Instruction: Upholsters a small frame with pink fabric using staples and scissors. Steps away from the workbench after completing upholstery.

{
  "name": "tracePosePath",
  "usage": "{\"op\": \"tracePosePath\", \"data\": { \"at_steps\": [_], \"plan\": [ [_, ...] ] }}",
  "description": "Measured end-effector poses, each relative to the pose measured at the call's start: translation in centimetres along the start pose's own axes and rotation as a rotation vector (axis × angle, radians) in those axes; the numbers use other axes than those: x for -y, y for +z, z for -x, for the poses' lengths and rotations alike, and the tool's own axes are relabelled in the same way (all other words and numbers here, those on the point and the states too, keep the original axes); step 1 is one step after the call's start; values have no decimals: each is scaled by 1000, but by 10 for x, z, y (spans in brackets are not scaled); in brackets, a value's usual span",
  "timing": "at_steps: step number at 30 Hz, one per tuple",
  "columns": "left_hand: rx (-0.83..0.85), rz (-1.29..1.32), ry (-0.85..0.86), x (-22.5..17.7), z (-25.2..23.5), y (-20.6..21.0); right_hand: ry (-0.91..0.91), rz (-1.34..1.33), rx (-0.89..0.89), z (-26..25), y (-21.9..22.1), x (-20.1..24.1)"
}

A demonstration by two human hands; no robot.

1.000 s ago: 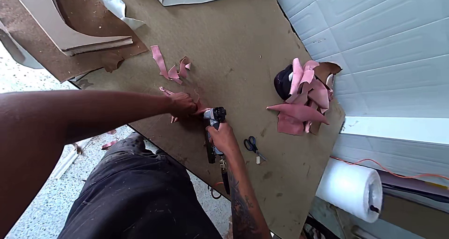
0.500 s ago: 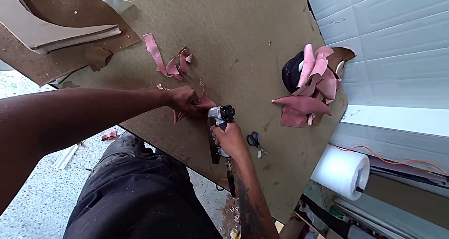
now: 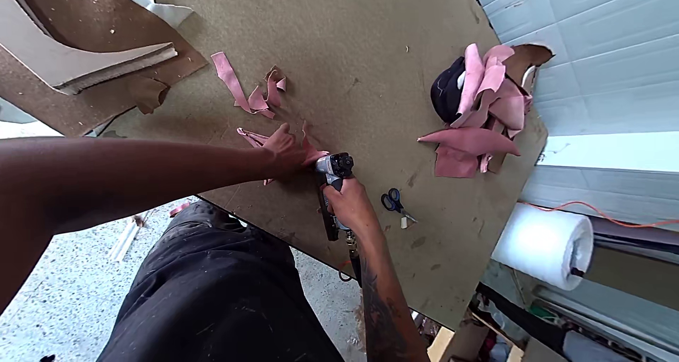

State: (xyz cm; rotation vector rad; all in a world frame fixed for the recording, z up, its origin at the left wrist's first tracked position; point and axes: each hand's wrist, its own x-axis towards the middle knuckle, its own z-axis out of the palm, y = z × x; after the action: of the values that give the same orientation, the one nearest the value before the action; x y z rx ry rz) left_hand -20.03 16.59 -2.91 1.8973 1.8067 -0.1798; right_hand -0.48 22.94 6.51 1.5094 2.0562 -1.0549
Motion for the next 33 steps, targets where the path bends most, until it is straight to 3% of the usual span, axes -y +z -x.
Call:
{"op": "tracePosePath", "data": {
  "at_steps": [4,10,17,22,26,29,33],
  "plan": [
    [149,-31,83,-10,-2,-20,-6,61,-25,0,1,0],
    [24,146,204,24,-7,12,-51,115,-24,-20,5,-6],
    [-87,89,63,4,5,22,-44,114,-19,-8,4,-6],
    [-74,77,131,4,-4,19,-45,102,-9,-4,1,-2],
    [-122,305,352,40,-19,31,-47,96,-30,-13,0,-2],
    [-116,618,319,56,-28,28,-47,61,-42,-18,-5,0],
    [-153,758,360,62,-31,33,-4,114,-26,-7,-8,10]
  ]
}}
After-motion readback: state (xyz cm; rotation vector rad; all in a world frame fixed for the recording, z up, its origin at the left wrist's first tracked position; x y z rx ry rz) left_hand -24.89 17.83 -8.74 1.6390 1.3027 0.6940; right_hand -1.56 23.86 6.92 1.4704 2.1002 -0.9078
